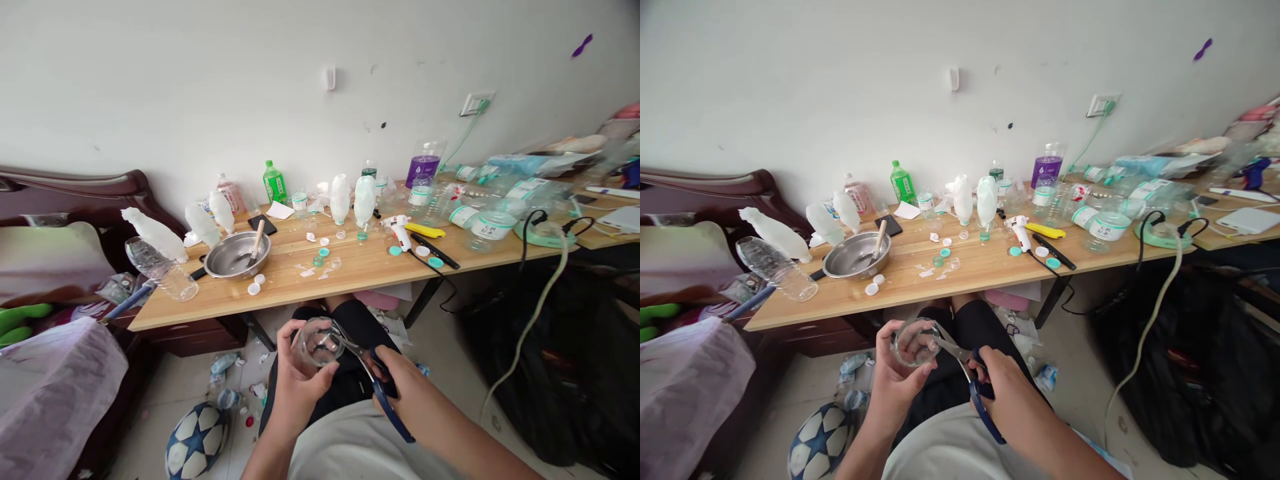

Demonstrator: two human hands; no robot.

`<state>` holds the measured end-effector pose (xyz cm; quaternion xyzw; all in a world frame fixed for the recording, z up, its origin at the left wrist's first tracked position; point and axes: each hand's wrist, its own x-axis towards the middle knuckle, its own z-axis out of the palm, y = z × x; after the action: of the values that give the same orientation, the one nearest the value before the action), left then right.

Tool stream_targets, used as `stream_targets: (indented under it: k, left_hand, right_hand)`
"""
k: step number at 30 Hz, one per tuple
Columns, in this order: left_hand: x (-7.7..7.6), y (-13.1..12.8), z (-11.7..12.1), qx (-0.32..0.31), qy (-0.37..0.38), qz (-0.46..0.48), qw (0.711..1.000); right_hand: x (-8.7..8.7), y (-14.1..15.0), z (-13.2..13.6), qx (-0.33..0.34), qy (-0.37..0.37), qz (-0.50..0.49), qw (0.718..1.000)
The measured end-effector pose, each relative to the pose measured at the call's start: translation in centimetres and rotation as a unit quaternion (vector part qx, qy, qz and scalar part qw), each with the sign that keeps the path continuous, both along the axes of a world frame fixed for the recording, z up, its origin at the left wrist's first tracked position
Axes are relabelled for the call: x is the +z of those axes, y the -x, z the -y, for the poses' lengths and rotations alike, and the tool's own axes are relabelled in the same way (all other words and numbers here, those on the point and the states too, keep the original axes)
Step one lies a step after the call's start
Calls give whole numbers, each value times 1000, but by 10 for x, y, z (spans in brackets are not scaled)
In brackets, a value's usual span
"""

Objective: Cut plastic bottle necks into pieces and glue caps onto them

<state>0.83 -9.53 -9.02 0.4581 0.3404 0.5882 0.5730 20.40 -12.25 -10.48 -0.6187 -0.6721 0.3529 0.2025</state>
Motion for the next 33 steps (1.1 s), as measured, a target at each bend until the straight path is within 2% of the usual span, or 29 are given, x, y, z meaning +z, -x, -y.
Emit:
stream_targets:
  k: [4,8,15,21,27,33]
  left_hand:
    - [-1,-3,3,-12,5,5,1000]
    - [-4,-5,6,-4,6,10,1000]
    - [-5,-2,7,-34,36,-27,998]
    - [-8,1,9,-38,57,-23,997]
    - [-9,5,9,-52,46,-30,997]
    - [-6,-1,9,-43,28,9,999]
  right_hand:
    - [0,-3,-2,-6,1,20,1000]
    - [16,-4,-2,4,22,-5,1000]
    - [37,-4,-7,15,43,31,999]
    - [40,-3,-7,20,27,65,997]
    - [41,-3,-4,18,12,88,996]
    - [41,-2,-4,18,8,122,992]
